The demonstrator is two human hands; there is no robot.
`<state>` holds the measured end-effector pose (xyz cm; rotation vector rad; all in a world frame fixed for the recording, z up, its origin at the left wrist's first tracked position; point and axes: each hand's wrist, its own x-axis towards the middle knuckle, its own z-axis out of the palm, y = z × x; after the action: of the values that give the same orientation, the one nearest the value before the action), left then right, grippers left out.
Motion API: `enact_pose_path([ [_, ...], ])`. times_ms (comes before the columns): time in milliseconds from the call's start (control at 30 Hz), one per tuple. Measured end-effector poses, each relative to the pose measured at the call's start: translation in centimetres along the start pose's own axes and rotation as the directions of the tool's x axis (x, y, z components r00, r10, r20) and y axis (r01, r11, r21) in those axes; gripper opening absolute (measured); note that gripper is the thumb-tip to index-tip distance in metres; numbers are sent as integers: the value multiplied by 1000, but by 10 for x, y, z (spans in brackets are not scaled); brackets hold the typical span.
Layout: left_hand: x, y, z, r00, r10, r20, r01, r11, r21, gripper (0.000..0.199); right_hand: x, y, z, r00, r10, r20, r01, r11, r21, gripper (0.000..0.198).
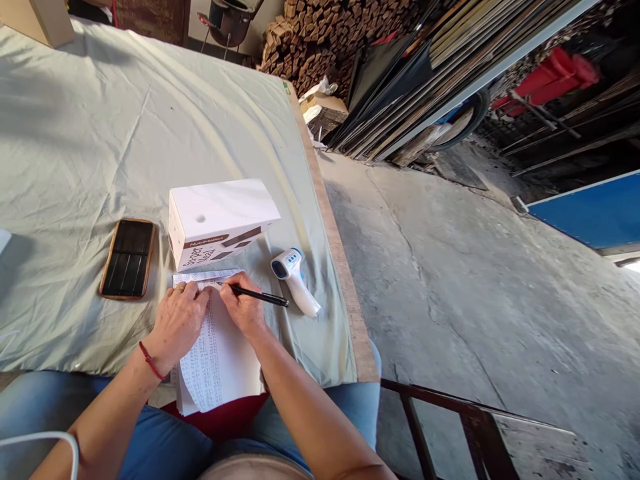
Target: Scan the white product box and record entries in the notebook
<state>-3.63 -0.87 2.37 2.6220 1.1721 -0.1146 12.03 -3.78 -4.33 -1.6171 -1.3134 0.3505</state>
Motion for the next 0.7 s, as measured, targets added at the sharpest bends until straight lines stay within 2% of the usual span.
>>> enact_pose_path([
  [167,-1,0,2,999,13,-36,-13,1000,-6,33,0,3,2,1000,0,31,0,1000,-16,11],
  [233,-1,-2,4,998,26,-64,-27,999,-22,31,0,3,3,1000,-20,8,20,1000,-14,11],
  [367,0,-17,8,981,2,-196,-35,985,-169,16,0,-1,-10,992,-104,-67,102,994,-32,11],
  [433,0,-31,8,936,-100,-336,8,964,-265,15,1,0,-25,986,-161,-36,158,984,-85,15],
  [500,3,-46,8,840,-222,-495,36,933,-358,13,1,8,-43,975,-217,46,222,961,-164,24],
  [567,8,-59,10,746,-309,-590,10,891,-453,36,2,21,-59,959,-240,152,274,921,-276,36],
  [600,11,-64,12,724,-329,-606,-23,867,-498,53,3,28,-65,952,-235,197,290,897,-332,41],
  [667,20,-71,19,721,-336,-606,-110,808,-579,77,5,36,-73,943,-209,259,304,856,-418,47],
  [700,25,-74,22,723,-335,-604,-160,770,-618,84,6,34,-75,943,-200,266,303,847,-437,48],
])
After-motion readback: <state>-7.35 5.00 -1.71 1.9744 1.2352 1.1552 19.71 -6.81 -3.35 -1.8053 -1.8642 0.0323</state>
